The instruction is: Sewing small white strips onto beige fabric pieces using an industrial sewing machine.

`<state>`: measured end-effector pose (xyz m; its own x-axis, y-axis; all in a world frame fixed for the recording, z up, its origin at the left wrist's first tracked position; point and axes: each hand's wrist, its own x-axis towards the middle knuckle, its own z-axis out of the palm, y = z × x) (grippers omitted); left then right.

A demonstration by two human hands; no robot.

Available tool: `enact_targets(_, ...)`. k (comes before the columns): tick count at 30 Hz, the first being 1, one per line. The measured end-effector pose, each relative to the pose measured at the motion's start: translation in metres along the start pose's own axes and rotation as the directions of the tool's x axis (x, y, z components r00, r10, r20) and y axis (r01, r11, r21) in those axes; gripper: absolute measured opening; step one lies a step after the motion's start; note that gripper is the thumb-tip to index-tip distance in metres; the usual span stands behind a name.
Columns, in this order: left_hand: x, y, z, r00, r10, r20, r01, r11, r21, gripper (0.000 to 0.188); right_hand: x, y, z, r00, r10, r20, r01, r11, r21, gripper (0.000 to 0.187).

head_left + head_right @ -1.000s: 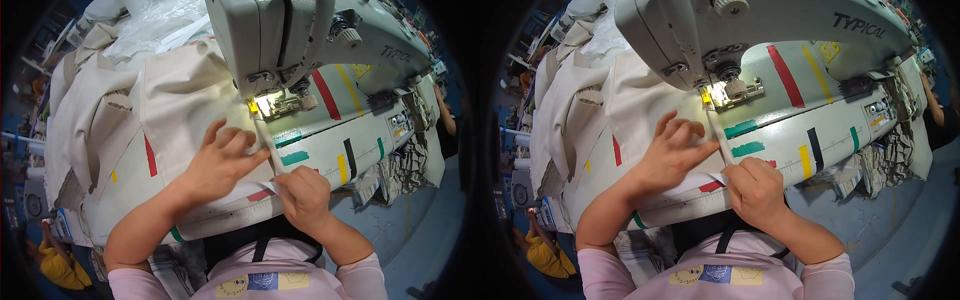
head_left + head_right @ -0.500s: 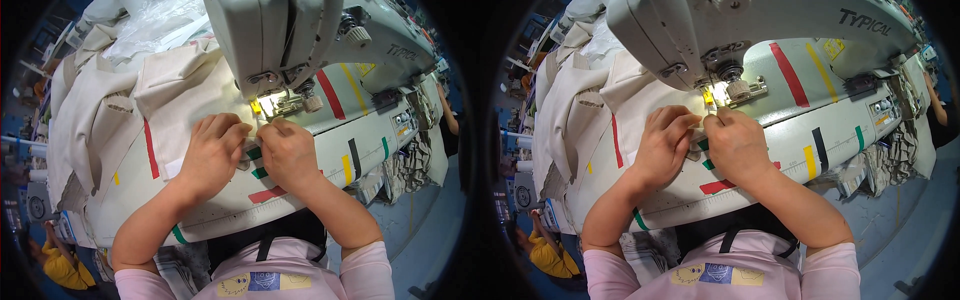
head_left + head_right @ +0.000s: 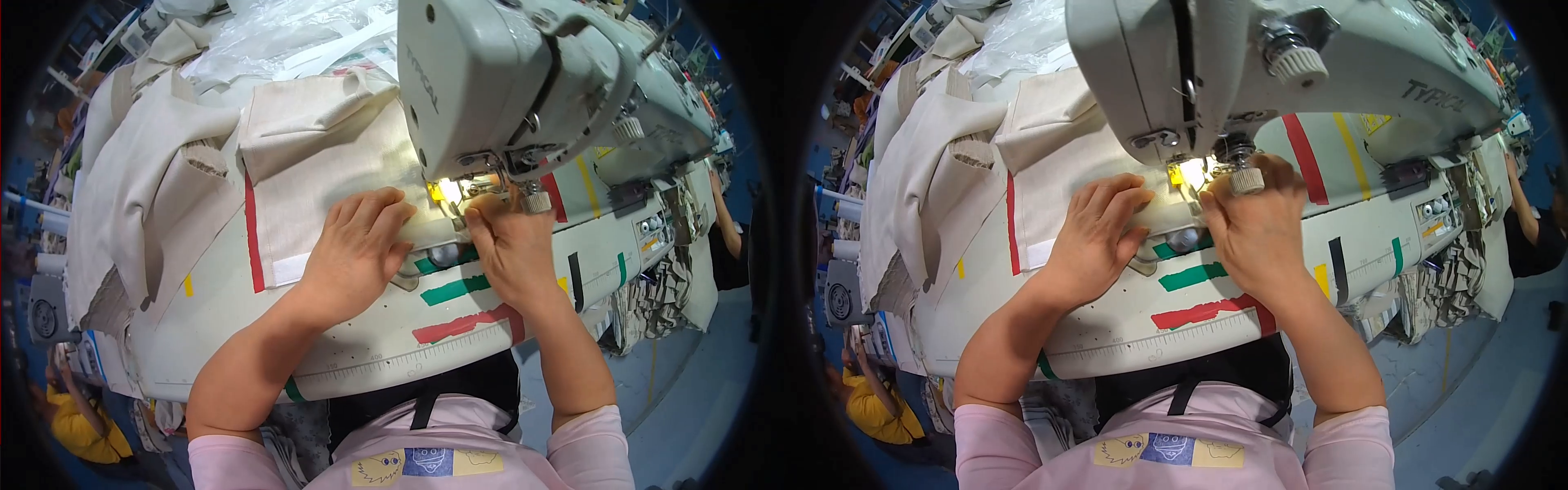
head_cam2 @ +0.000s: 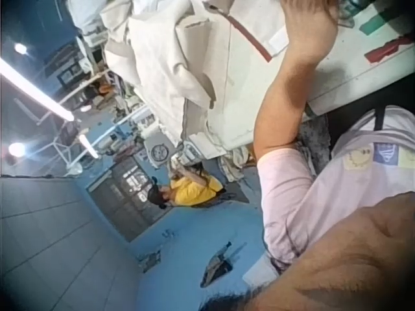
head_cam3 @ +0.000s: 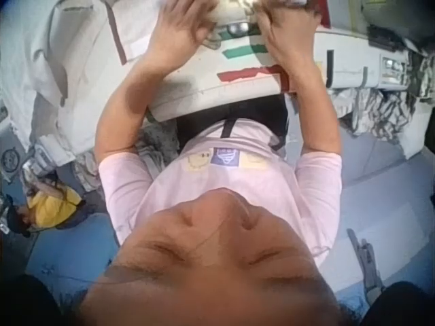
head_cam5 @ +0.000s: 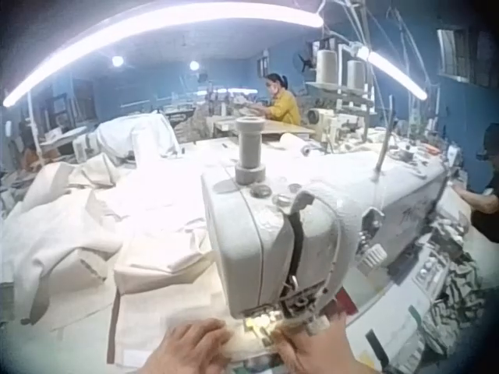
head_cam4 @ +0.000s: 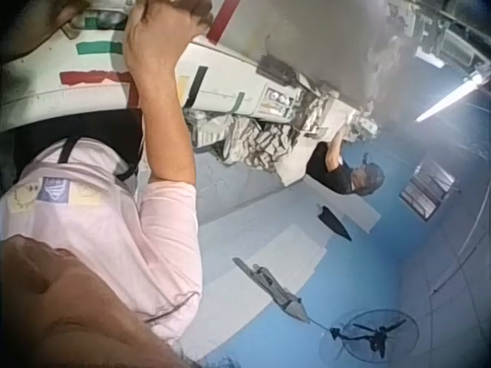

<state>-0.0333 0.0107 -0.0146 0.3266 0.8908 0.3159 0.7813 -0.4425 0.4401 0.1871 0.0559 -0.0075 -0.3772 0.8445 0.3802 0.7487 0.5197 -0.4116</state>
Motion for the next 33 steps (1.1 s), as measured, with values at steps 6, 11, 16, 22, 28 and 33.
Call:
enact_targets(6,0.001,-0.006,0.0,1.0,0.018,0.013,-0.018,1.0,-0.021,0.047,-0.003,-0.003,0.002,0.999,0.023,-0.023,-0.025,0.996,-0.089,0.017)
enact_targets(11,0.003,-0.01,-0.006,0.998,0.027,0.053,-0.026,1.0,-0.016,0.049,-0.019,0.029,-0.024,0.995,0.007,-0.102,-0.015,0.997,-0.081,0.014)
enact_targets(16,0.004,-0.01,-0.008,0.998,0.039,0.055,-0.037,0.999,-0.033,0.043,-0.011,-0.009,-0.023,0.979,-0.171,0.112,0.146,0.969,0.2,0.032)
enact_targets(22,0.003,-0.013,-0.012,0.99,0.091,0.105,-0.087,0.995,-0.044,0.043,-0.004,-0.009,-0.008,0.967,-0.11,0.231,0.067,0.981,0.184,0.033)
enact_targets(28,0.001,-0.018,-0.011,0.997,0.053,0.062,-0.049,0.997,-0.057,0.039,-0.005,-0.013,-0.009,0.981,-0.072,0.18,0.04,0.983,0.177,0.014)
enact_targets(33,0.001,-0.008,-0.011,0.984,-0.033,-0.172,0.011,0.992,-0.128,0.036,-0.012,-0.006,-0.006,0.973,0.022,0.228,-0.089,0.954,0.286,0.012)
